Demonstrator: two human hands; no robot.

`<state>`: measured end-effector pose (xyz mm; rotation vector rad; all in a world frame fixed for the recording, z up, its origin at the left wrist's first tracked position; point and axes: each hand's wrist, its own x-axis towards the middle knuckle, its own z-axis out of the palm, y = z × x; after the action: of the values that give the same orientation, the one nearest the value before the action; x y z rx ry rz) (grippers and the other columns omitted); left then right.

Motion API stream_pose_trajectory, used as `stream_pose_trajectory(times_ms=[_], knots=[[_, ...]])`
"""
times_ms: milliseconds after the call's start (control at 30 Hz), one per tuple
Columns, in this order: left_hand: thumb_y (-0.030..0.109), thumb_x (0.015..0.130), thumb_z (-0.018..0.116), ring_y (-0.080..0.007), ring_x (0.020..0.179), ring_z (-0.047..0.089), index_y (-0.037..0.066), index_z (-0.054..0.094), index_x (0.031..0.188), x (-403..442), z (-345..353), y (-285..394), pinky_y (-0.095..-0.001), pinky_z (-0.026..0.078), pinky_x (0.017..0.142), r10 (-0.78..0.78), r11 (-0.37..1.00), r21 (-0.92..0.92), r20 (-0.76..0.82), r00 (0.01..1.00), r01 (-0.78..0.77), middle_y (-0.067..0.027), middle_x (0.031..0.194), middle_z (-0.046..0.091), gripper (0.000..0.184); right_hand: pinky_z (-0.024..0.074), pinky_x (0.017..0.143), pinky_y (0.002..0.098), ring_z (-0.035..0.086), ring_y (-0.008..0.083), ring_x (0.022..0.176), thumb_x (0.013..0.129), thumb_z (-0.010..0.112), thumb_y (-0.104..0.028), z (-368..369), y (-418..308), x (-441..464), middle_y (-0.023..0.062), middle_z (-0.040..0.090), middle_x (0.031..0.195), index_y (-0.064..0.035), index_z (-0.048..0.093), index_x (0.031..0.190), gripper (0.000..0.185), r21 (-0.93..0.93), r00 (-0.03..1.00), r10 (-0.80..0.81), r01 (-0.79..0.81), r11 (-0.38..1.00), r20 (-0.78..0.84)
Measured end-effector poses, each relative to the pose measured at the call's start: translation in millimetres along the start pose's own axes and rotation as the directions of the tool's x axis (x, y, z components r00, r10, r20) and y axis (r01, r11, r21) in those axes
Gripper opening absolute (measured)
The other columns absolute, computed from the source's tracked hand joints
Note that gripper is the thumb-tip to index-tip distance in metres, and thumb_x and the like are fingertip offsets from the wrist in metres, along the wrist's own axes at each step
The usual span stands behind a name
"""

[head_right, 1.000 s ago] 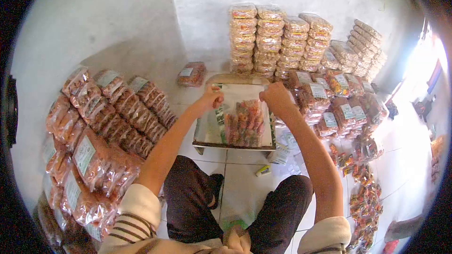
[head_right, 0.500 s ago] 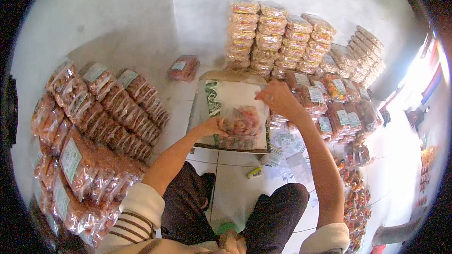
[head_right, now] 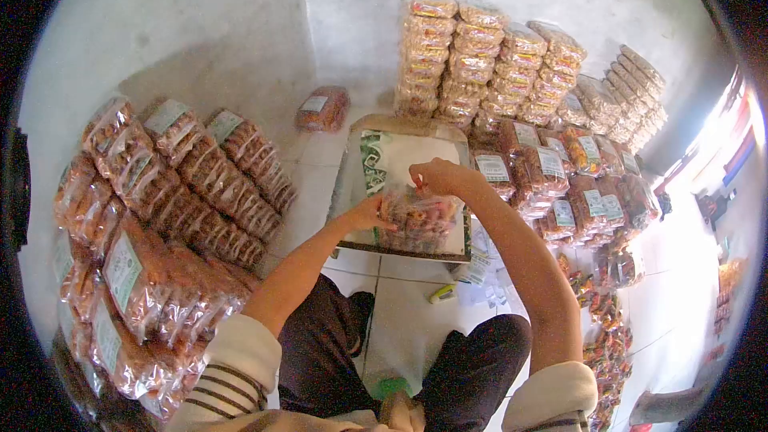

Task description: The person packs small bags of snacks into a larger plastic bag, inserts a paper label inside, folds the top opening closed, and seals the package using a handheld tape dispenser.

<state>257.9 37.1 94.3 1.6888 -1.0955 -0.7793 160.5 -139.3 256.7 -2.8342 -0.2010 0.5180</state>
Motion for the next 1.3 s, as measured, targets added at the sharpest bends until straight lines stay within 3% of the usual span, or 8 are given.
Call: stream_pose_trajectory(times_ms=[400, 567, 700, 867, 967, 1100, 1167, 1300], knots=[[0.023, 0.053, 0.081, -0.0199, 0.094, 0.052, 0.006, 0.036, 0.125, -3.3, -3.7, 6.5, -0.0312, 0.041, 0.082, -0.015, 1.000, 0.003, 0.009, 1.000, 0.015, -0.0094, 0.104, 0.055, 0.087, 0.0468, 0.066, 0.0362, 0.060, 0.0254, 0.075, 0.068, 0.066, -0.018, 10.2, -1.3, 15.0, 0.0056, 0.063, 0.088, -0.0104, 0.062, 0.088, 0.022, 0.115, 0.933, -0.236, 0.275, 0.955, -0.273], [0.023, 0.053, 0.082, -0.0205, 0.093, 0.052, 0.005, 0.036, 0.124, -4.9, -0.4, 2.5, -0.0314, 0.042, 0.080, 0.038, 0.996, -0.086, -0.020, 0.999, -0.040, -0.0084, 0.096, 0.055, 0.086, 0.0472, 0.068, 0.0356, 0.059, 0.0252, 0.077, 0.063, 0.070, -0.020, 36.4, -10.1, 29.3, 0.0089, 0.062, 0.086, -0.0098, 0.064, 0.087, 0.026, -0.076, 0.998, -0.064, 0.063, 0.995, -0.012], [0.024, 0.054, 0.082, -0.0230, 0.100, 0.051, 0.003, 0.034, 0.125, -6.2, -3.6, 11.1, -0.0325, 0.041, 0.085, -0.006, 0.999, -0.043, -0.001, 1.000, 0.006, -0.0108, 0.107, 0.052, 0.089, 0.0470, 0.070, 0.0355, 0.059, 0.0267, 0.081, 0.062, 0.071, -0.022, 26.1, -6.8, 18.4, 0.0091, 0.063, 0.086, -0.0108, 0.061, 0.096, 0.037, -0.062, 0.950, -0.235, 0.227, 0.972, -0.205], [0.024, 0.055, 0.081, -0.0248, 0.107, 0.048, -0.001, 0.027, 0.130, -5.0, -4.4, 10.3, -0.0334, 0.039, 0.089, 0.003, 0.999, -0.044, 0.026, 1.000, -0.002, -0.0129, 0.115, 0.049, 0.095, 0.0463, 0.071, 0.0372, 0.058, 0.0306, 0.083, 0.061, 0.073, -0.028, 18.4, -9.2, 5.7, 0.0109, 0.062, 0.089, -0.0109, 0.043, 0.116, 0.065, -0.225, 0.996, 0.077, -0.085, 0.971, -0.044], [0.026, 0.056, 0.081, -0.0254, 0.110, 0.045, -0.003, 0.024, 0.131, -2.3, -3.3, 2.3, -0.0338, 0.039, 0.090, -0.011, 1.000, -0.011, 0.002, 1.000, 0.011, -0.0137, 0.118, 0.048, 0.099, 0.0454, 0.071, 0.0399, 0.058, 0.0316, 0.082, 0.062, 0.073, -0.028, 2.6, -17.2, -7.1, 0.0118, 0.062, 0.087, -0.0084, 0.043, 0.113, 0.062, 0.064, 0.985, 0.061, -0.052, 0.997, -0.163], [0.030, 0.055, 0.081, -0.0252, 0.112, 0.044, -0.002, 0.025, 0.132, -1.2, -2.2, -0.9, -0.0332, 0.039, 0.091, -0.032, 0.999, 0.019, -0.001, 0.999, 0.032, -0.0151, 0.122, 0.045, 0.100, 0.0473, 0.070, 0.0425, 0.059, 0.0358, 0.079, 0.065, 0.071, -0.021, 20.0, -15.6, 1.0, 0.0134, 0.062, 0.087, -0.0077, 0.039, 0.114, 0.060, 0.107, 0.991, -0.045, 0.059, 0.992, -0.127], [0.030, 0.055, 0.081, -0.0251, 0.112, 0.044, 0.000, 0.025, 0.132, -3.9, -5.3, 5.9, -0.0329, 0.038, 0.091, -0.037, 0.999, 0.026, -0.016, 0.999, 0.038, -0.0154, 0.124, 0.044, 0.100, 0.0445, 0.073, 0.0409, 0.056, 0.0316, 0.085, 0.064, 0.071, -0.028, 26.9, -21.5, 8.3, 0.0109, 0.060, 0.088, -0.0080, 0.043, 0.109, 0.056, -0.195, 0.995, 0.045, -0.063, 0.979, -0.092], [0.027, 0.054, 0.081, -0.0222, 0.103, 0.048, 0.007, 0.031, 0.129, -8.6, -4.9, 8.0, -0.0338, 0.040, 0.087, 0.007, 1.000, -0.021, 0.005, 1.000, -0.006, -0.0112, 0.113, 0.051, 0.093, 0.0432, 0.079, 0.0388, 0.052, 0.0299, 0.093, 0.069, 0.067, -0.027, 13.3, -29.0, 3.4, 0.0090, 0.059, 0.095, -0.0084, 0.049, 0.107, 0.046, -0.005, 0.979, -0.089, 0.090, 0.996, -0.181]])
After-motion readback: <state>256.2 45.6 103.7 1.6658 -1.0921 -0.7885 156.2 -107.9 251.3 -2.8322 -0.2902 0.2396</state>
